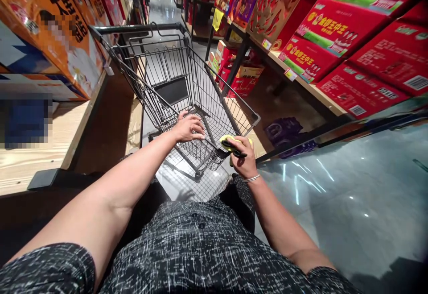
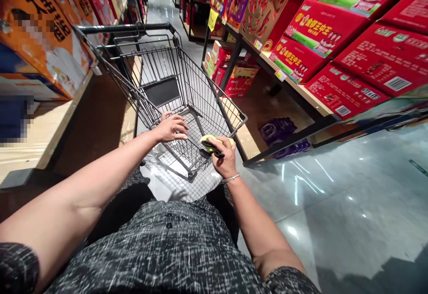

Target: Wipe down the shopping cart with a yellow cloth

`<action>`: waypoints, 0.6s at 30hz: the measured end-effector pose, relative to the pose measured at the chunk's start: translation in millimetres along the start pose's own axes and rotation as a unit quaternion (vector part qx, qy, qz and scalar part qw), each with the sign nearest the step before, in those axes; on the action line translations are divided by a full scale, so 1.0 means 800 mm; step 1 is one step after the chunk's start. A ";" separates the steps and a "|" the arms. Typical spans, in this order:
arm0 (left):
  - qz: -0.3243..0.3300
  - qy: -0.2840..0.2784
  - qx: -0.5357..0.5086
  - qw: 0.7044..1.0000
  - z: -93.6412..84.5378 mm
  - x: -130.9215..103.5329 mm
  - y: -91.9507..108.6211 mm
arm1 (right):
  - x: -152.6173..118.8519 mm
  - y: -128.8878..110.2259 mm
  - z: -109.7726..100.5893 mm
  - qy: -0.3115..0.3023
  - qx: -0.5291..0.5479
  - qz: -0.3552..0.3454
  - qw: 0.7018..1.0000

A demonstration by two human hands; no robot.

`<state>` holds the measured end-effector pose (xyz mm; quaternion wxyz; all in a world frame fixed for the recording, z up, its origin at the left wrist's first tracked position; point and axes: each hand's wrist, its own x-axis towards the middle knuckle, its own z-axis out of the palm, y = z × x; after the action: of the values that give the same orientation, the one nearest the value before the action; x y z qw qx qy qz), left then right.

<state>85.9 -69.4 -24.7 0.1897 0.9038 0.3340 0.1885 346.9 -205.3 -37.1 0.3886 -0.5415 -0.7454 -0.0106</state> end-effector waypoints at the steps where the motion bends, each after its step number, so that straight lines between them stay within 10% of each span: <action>1: -0.001 0.002 0.002 1.000 0.002 0.001 0.000 | -0.006 -0.011 0.003 0.004 0.004 -0.016 1.000; 11: -0.020 0.003 -0.003 1.000 0.000 0.015 -0.003 | -0.107 -0.002 0.117 -0.273 -0.114 -0.077 0.952; 18: -0.022 -0.008 -0.004 1.000 -0.001 0.020 -0.006 | -0.144 0.024 0.136 -0.308 -0.089 -0.109 0.941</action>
<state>94.3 -55.2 -22.9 0.2004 0.8970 0.3515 0.1781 313.5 -242.2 -188.9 0.0862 -0.4661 -0.8793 0.0478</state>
